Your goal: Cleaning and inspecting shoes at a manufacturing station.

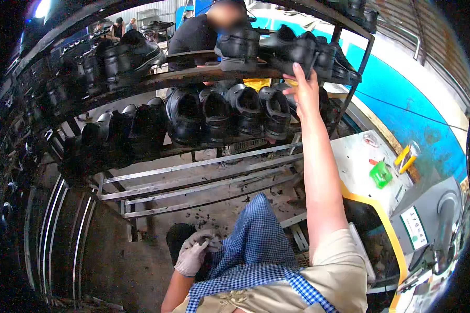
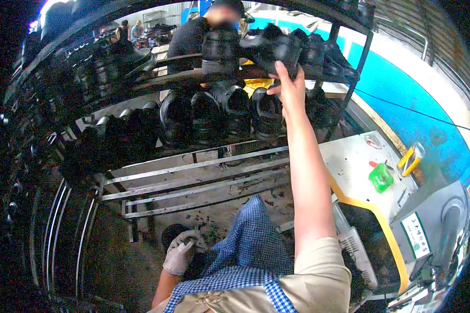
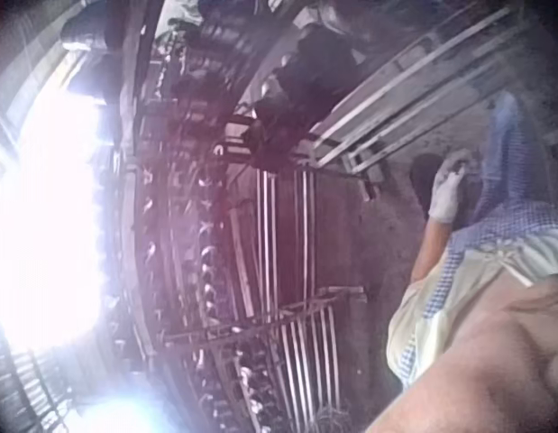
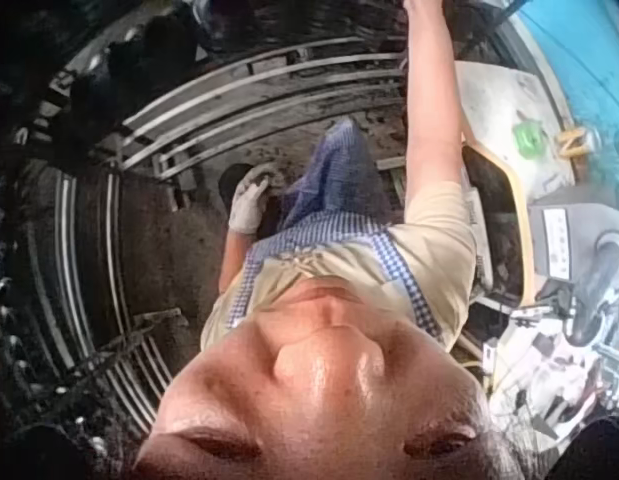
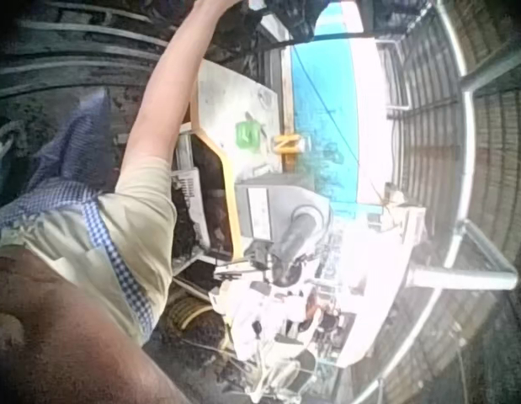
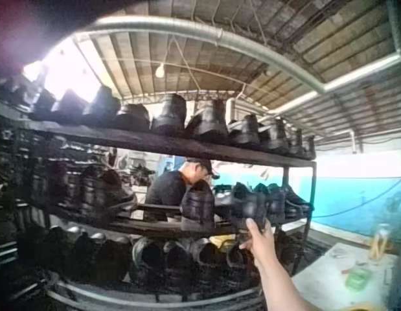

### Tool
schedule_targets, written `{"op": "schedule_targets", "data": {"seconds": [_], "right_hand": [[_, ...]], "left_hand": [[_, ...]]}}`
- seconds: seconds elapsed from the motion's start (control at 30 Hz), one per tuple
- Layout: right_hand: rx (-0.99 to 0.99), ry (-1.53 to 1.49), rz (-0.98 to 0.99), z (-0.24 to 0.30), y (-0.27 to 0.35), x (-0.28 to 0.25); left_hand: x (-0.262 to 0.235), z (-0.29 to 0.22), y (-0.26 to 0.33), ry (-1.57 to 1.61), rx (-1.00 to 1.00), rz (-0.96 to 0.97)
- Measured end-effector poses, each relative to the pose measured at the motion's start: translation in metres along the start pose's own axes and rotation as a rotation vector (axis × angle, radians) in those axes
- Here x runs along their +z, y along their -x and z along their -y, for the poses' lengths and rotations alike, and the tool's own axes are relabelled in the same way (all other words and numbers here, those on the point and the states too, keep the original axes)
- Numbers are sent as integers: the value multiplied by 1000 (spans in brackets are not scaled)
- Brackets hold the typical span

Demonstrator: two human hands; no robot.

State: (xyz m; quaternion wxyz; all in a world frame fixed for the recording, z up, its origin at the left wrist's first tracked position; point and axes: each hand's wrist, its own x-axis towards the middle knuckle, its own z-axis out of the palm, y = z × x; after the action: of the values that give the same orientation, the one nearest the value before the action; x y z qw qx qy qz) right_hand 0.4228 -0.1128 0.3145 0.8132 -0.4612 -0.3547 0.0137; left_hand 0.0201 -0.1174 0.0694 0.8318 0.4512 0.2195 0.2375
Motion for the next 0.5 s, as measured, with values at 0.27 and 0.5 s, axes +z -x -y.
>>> {"op": "schedule_targets", "data": {"seconds": [0.27, 0.5], "right_hand": [[-431, 403, -68, -20, 35, 40], [-383, 766, -113, -12, 46, 112]], "left_hand": [[4, -10, 5, -47, -51, -171], [2, 4, -1, 42, -77, -151]]}}
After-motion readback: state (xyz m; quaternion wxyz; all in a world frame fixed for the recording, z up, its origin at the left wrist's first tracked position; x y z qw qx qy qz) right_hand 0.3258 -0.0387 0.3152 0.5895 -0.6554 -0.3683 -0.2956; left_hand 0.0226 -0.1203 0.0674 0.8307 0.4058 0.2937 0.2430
